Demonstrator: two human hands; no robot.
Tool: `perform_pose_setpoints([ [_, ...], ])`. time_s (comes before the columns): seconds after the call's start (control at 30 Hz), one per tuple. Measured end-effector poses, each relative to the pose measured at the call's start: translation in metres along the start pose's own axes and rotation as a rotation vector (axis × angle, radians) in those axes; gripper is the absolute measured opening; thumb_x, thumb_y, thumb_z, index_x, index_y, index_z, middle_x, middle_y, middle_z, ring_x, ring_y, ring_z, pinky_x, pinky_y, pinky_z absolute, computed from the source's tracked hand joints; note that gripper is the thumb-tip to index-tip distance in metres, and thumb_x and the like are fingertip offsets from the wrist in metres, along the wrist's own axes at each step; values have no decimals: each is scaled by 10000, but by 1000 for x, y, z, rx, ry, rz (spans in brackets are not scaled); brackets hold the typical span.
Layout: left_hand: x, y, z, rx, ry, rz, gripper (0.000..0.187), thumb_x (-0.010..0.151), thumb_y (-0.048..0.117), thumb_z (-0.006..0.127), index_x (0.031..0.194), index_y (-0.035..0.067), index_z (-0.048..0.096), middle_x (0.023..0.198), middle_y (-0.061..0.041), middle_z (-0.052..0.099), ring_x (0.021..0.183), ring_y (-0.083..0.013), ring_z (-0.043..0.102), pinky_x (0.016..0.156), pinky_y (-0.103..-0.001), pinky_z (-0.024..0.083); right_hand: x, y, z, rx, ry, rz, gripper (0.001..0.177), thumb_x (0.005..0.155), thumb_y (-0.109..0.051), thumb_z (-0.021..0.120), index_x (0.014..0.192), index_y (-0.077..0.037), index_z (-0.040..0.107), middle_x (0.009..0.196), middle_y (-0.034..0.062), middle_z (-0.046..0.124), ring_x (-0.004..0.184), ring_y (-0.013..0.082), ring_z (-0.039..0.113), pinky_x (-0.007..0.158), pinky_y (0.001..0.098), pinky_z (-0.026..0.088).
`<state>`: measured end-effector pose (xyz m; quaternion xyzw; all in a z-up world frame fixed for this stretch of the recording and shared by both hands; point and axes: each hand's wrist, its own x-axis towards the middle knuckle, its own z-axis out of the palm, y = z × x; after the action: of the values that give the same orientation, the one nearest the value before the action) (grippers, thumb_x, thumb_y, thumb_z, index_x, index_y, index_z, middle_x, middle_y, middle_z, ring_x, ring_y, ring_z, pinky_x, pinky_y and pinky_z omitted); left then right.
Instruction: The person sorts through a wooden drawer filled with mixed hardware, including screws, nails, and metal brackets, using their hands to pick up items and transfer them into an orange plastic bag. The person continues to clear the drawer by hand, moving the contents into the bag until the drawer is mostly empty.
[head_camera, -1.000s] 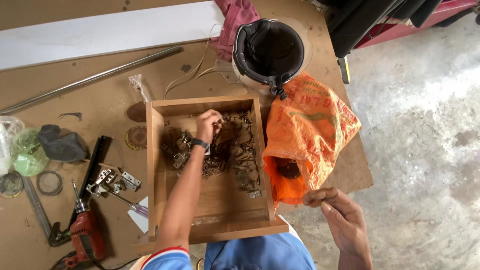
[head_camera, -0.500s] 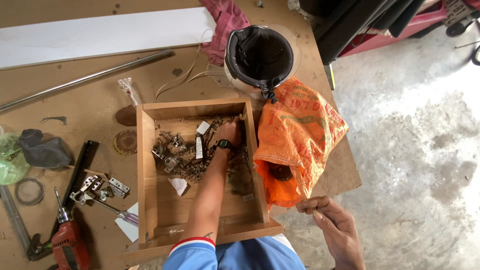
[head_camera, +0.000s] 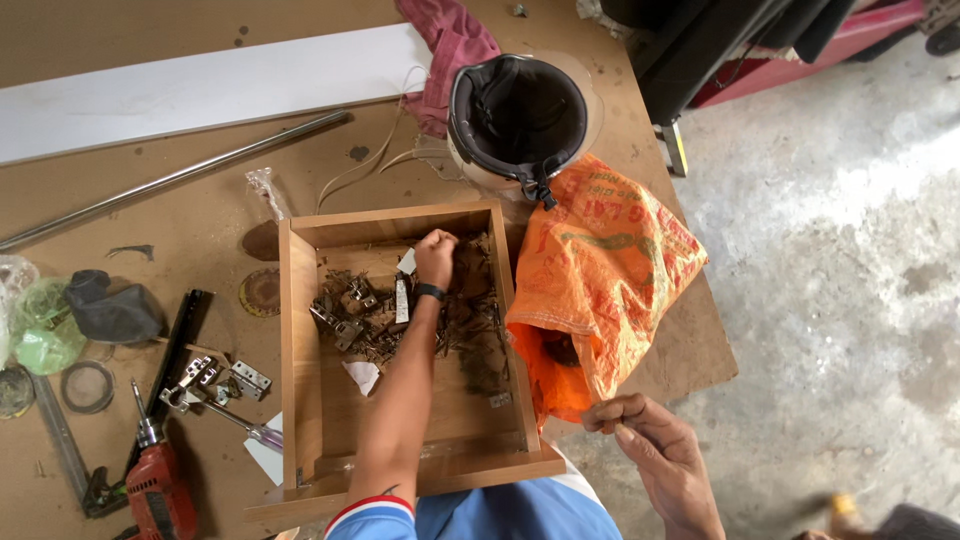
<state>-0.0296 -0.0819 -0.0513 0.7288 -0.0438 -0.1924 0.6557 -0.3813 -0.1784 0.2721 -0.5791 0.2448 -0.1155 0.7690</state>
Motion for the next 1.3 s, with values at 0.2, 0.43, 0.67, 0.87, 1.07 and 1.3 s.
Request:
perform_pose_setpoints([
  [0.2,26,-56,48,993,-90,-94,343,1134,110,344,912,75,603,647,-53,540,545,-219,513,472,-376,425,1,1,-5,-108,12,48,294,958,-164,620,1052,87,743,1031,208,780,942,287,735,830,353,529],
  [0.43,21,-41,57,1227,-261,143,189,912,104,517,1073,44,596,838,-155,746,733,-395,735,582,-513,555,-2,14,-21,-30,26,7,285,956,-94,589,1093,127,706,1063,263,751,949,328,706,849,374,509],
  [0.67,-23,12,26,1039,-365,-47,223,990,233,514,1151,85,556,739,-45,613,616,-201,591,531,-334,553,7,5,-8,-9,-15,24,341,959,-113,592,1136,159,697,1072,293,764,1073,321,697,876,368,519],
  [0.87,-18,20,-82,-342,-249,-313,74,994,222,605,967,155,619,704,73,519,490,-47,420,386,-189,333,15,4,-8,-40,-37,-21,332,969,-99,571,1172,151,653,1123,284,747,1022,328,728,896,366,566],
  [1.07,-32,39,-162,-167,-275,-239,354,1100,292,430,793,194,577,654,53,545,476,-59,402,379,-214,330,17,6,14,-34,-109,-31,309,978,-127,586,1141,123,664,1094,231,712,1032,309,710,939,389,577],
  [1.3,-70,114,-245,-509,-140,-455,288,1071,144,478,797,125,562,647,27,537,443,-50,415,349,-170,287,20,8,17,-51,-82,-51,296,984,-107,579,1170,108,660,1074,236,737,1011,305,713,901,365,573],
])
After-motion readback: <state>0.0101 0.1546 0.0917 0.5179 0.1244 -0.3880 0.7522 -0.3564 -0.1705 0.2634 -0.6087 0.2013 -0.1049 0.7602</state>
